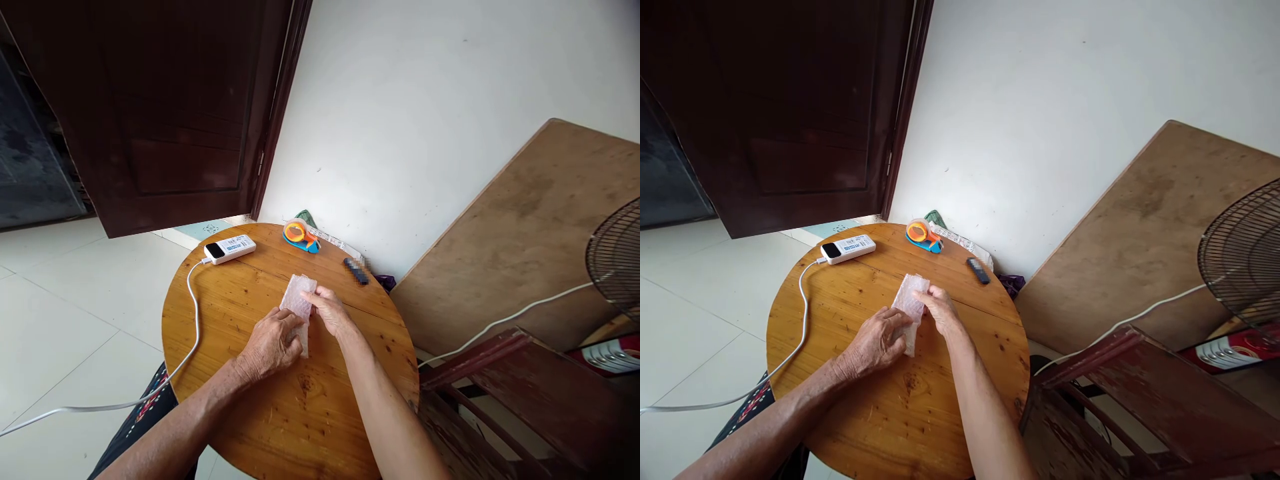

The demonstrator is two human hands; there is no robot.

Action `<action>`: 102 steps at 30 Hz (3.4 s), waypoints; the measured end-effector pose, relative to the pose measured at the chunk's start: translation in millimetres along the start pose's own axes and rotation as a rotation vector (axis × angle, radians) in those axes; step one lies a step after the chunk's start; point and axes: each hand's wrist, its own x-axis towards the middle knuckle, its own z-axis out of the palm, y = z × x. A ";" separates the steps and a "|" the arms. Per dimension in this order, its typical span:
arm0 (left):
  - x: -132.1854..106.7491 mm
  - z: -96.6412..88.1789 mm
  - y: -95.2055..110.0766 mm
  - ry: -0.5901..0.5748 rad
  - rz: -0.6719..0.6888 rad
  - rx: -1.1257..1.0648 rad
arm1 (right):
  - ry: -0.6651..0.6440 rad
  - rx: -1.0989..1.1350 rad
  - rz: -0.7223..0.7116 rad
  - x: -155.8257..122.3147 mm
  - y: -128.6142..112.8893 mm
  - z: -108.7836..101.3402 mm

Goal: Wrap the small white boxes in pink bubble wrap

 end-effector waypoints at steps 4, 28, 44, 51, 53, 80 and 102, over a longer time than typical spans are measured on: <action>-0.4 0.6 -0.7 0.008 0.003 -0.019 | 0.000 0.026 -0.016 6.1 6.5 4.4; -9.3 7.6 3.3 0.295 -0.232 0.034 | 0.082 -0.299 -0.410 -65.5 -5.9 20.0; -11.5 -13.6 -13.1 -0.022 -0.011 -0.303 | 0.046 -0.376 -0.650 -111.2 26.6 29.1; -14.5 -10.9 -20.3 -0.049 0.143 -0.257 | 0.080 -0.532 -0.790 -109.3 44.4 28.9; -13.7 -7.7 -21.9 -0.039 0.117 -0.254 | 0.092 -0.600 -0.828 -108.3 48.5 29.8; -6.2 -22.6 -4.8 -0.153 -0.279 -0.408 | -0.036 -0.226 -0.284 -61.3 17.3 16.9; -3.2 -2.6 -20.5 -0.049 -0.338 -0.521 | 0.172 -0.195 -0.480 -67.5 24.0 27.8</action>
